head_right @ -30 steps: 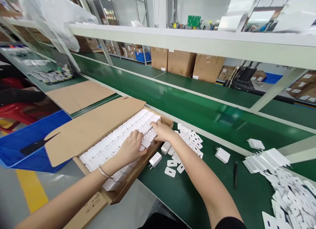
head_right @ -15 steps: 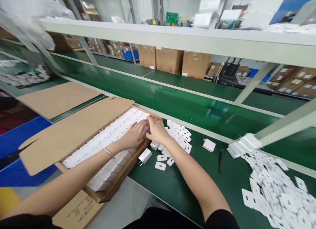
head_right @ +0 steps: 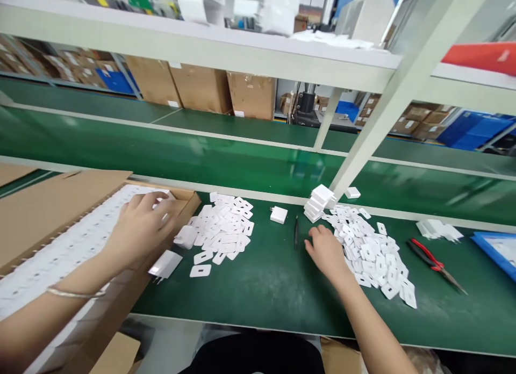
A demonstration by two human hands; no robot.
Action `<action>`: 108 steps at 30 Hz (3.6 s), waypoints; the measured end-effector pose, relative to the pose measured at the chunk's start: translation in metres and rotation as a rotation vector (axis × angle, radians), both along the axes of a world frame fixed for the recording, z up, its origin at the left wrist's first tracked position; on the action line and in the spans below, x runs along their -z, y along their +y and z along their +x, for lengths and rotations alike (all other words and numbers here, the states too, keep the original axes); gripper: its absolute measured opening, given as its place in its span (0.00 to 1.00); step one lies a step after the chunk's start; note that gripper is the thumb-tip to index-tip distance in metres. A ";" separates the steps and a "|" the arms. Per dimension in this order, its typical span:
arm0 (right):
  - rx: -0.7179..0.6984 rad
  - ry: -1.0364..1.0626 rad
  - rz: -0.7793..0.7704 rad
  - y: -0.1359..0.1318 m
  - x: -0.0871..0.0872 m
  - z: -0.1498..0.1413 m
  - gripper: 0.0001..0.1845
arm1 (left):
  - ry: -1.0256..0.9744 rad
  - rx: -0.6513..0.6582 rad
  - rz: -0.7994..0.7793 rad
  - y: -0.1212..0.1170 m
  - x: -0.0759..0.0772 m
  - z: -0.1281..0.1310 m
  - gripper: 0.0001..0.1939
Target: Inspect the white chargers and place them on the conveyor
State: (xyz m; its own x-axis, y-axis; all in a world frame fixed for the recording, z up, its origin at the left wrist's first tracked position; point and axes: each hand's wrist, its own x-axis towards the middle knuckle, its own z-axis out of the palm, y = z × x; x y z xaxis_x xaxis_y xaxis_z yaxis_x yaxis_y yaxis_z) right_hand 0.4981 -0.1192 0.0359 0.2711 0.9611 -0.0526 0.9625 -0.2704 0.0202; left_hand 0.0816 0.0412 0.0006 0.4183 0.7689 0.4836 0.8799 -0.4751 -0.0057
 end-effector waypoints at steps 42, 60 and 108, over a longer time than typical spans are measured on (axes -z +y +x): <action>-0.594 0.800 0.636 0.000 -0.022 -0.035 0.15 | -1.135 0.826 -1.246 -0.063 0.029 0.212 0.29; -0.171 1.332 0.146 0.002 0.056 -0.028 0.25 | -0.878 0.933 -0.899 -0.075 0.043 0.206 0.26; -0.116 1.428 0.278 0.007 0.056 -0.029 0.25 | -0.959 0.855 -0.991 -0.080 0.048 0.209 0.19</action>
State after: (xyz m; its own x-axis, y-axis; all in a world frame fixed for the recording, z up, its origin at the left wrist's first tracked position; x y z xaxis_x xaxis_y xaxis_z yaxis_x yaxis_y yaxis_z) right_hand 0.4688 -0.1120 -0.0202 0.0706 0.9973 -0.0181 0.1345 -0.0275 -0.9905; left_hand 0.2903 -0.0387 -0.0470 0.7175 0.6344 0.2876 -0.1295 -0.2842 0.9500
